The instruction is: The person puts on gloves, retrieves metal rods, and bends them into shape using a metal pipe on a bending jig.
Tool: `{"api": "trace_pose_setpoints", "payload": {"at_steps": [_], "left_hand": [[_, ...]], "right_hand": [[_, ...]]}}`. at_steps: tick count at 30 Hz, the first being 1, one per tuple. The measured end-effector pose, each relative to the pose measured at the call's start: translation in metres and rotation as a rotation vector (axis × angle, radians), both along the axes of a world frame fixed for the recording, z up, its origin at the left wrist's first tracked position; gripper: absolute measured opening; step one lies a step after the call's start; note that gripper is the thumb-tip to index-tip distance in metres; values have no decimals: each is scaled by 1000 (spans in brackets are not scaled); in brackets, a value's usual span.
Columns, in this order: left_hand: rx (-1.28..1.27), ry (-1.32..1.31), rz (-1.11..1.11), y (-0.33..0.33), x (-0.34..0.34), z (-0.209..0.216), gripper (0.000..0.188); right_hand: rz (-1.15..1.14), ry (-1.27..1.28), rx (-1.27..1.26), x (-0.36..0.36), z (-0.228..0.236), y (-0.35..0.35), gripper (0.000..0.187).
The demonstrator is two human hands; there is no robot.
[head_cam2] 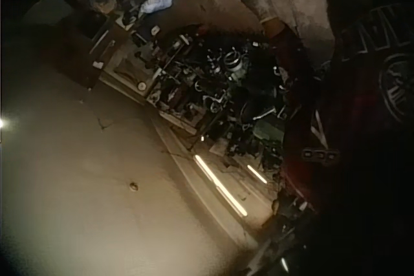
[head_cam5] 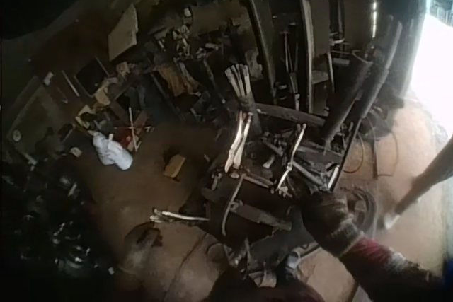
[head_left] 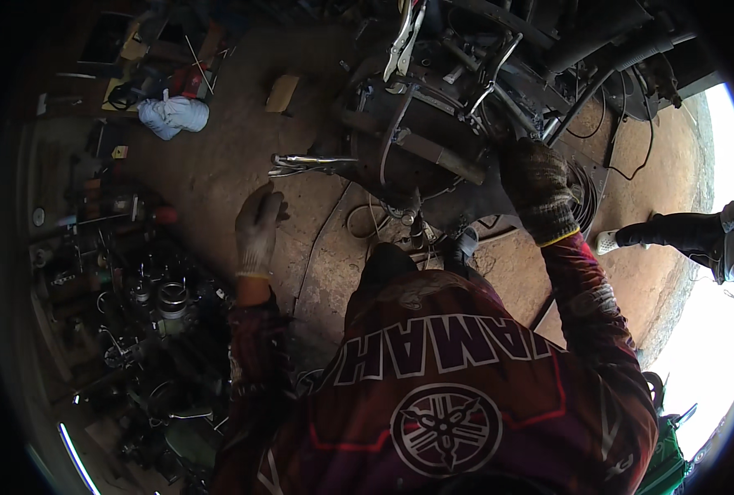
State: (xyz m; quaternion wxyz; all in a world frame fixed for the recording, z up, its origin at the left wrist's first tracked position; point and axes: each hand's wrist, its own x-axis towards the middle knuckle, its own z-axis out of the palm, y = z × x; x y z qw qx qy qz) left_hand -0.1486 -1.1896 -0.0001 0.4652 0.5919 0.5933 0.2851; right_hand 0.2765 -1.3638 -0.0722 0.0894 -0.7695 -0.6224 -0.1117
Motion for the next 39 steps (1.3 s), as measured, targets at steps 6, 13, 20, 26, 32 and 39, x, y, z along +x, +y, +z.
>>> {"api": "trace_pose_setpoints", "payload": {"at_steps": [6,13,20,26,32,39], "left_hand": [[62,152,-411,130,25,-48,33],[29,412,-831,168,91,-90,52],[402,590,-911,149,117,-78,54],[268,712,-878,142,127,-66,48],[227,516,-904,159,101,-65,45],[81,418,-876,181,70,-94,35]], "right_hand": [[-35,171,-87,-15,22,-1,24],[-446,312,106,-49,62,-26,50],[-754,432,461,-119,37,-57,44],[-933,510,554,-167,38,-57,43],[-919,558,675,-186,22,-69,42],[-819,709,731,-173,11,-64,41]]}}
